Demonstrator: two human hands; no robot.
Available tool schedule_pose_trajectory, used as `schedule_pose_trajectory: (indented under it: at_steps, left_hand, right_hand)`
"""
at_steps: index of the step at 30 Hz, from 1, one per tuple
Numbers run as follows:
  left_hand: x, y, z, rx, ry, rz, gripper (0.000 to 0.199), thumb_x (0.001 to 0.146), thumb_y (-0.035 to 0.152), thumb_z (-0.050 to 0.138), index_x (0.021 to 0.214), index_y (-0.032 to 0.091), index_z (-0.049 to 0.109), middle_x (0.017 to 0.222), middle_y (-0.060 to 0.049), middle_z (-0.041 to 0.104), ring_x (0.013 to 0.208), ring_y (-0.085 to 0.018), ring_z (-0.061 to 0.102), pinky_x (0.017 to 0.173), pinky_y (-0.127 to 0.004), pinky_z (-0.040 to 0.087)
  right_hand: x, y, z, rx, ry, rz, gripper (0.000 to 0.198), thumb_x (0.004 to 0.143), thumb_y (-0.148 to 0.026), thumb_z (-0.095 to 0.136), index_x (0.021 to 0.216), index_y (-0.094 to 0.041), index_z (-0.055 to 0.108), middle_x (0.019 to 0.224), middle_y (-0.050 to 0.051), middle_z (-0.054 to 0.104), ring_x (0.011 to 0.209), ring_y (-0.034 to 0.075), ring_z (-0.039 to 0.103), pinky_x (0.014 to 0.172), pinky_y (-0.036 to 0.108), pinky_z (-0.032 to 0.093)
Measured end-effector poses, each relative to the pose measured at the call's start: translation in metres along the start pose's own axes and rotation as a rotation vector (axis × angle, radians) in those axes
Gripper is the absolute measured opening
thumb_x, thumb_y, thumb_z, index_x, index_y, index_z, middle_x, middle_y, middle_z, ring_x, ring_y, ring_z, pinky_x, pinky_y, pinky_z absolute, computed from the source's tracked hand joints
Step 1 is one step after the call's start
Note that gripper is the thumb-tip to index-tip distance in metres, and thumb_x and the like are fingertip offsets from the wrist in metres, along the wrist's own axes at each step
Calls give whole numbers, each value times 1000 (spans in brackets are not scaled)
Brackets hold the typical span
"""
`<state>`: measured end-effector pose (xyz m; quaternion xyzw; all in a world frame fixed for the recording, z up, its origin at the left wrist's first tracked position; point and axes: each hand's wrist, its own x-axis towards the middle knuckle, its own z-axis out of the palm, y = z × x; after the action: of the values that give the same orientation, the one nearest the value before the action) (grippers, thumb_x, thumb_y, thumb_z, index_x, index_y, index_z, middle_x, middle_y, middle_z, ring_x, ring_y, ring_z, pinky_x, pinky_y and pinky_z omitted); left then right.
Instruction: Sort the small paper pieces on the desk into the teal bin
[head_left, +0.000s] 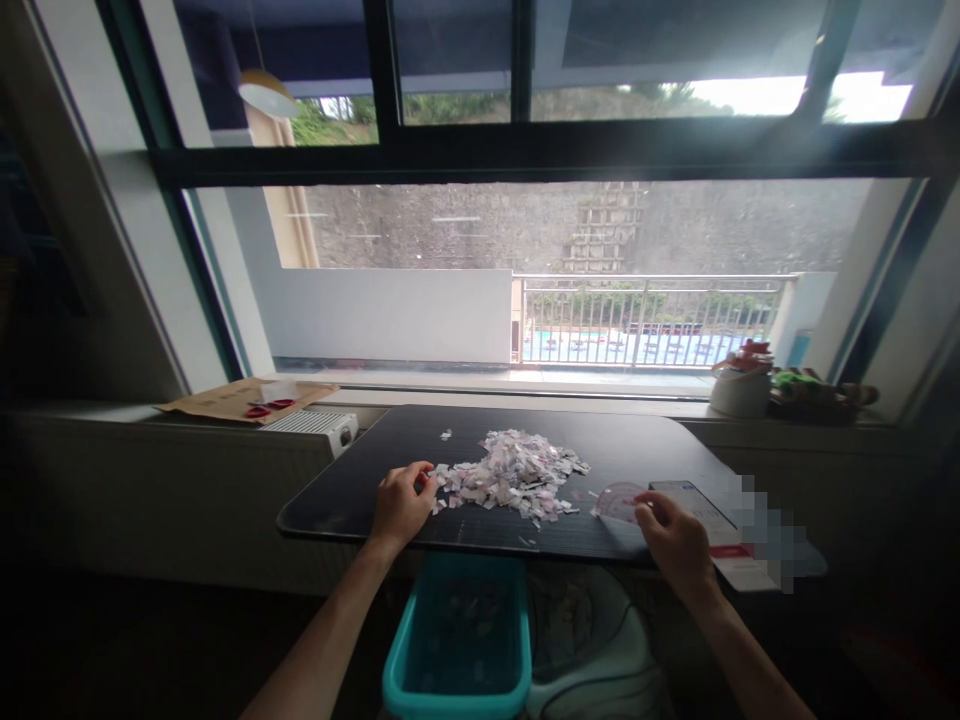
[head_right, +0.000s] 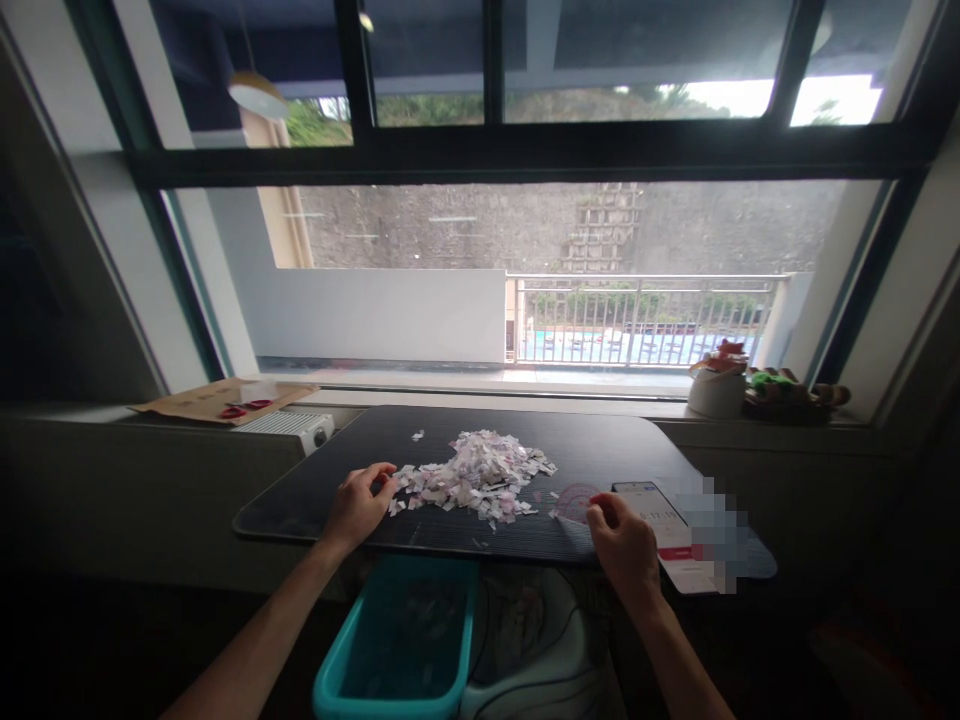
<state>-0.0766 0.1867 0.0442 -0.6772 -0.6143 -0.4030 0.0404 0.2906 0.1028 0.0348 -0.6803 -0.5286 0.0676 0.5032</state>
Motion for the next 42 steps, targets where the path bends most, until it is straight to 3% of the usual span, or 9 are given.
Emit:
schedule_pose_trajectory:
  at_steps: [6, 12, 17, 22, 34, 42]
  left_hand:
    - [0, -1, 1, 4, 2, 9, 22, 78, 31, 51, 91, 21, 66, 78, -4, 67, 85, -24, 61, 78, -34, 47]
    - [-1, -1, 1, 0, 1, 12, 23, 78, 31, 50, 92, 20, 66, 78, -4, 67, 87, -24, 61, 78, -34, 47]
    - [0, -1, 2, -3, 2, 11, 24, 78, 32, 50, 92, 20, 65, 78, -4, 67, 87, -24, 60, 79, -36, 47]
    - [-1, -1, 0, -2, 3, 15, 24, 78, 33, 50, 91, 20, 66, 78, -4, 67, 87, -24, 61, 78, -35, 47]
    - [0, -1, 1, 5, 5, 12, 23, 78, 32, 50, 91, 20, 66, 78, -4, 67, 85, -24, 61, 78, -34, 47]
    - [-1, 1, 0, 5, 0, 13, 24, 78, 31, 50, 92, 19, 66, 78, -4, 67, 86, -24, 61, 78, -34, 47]
  right_hand:
    - [-8, -13, 8, -4, -60, -71, 30, 79, -41, 48, 90, -21, 68, 86, 7, 74, 80, 24, 68, 70, 32, 49]
    - [-12, -14, 16, 42, -182, -98, 27, 79, -38, 49, 87, -20, 68, 80, 5, 73, 74, 22, 67, 69, 31, 49]
    - [-10, -13, 18, 64, -169, -93, 29, 80, -40, 51, 91, -20, 68, 83, 6, 73, 76, 23, 66, 71, 32, 49]
    - [-13, -14, 19, 143, -267, -98, 25, 79, -37, 53, 90, -20, 68, 81, 5, 73, 75, 21, 67, 69, 30, 50]
    - [-22, -15, 11, 131, -222, -69, 27, 78, -39, 52, 89, -20, 68, 82, 4, 72, 75, 21, 66, 69, 30, 50]
    - [-30, -17, 6, 206, -301, -92, 26, 79, -38, 52, 87, -19, 68, 81, 5, 72, 74, 20, 67, 67, 27, 50]
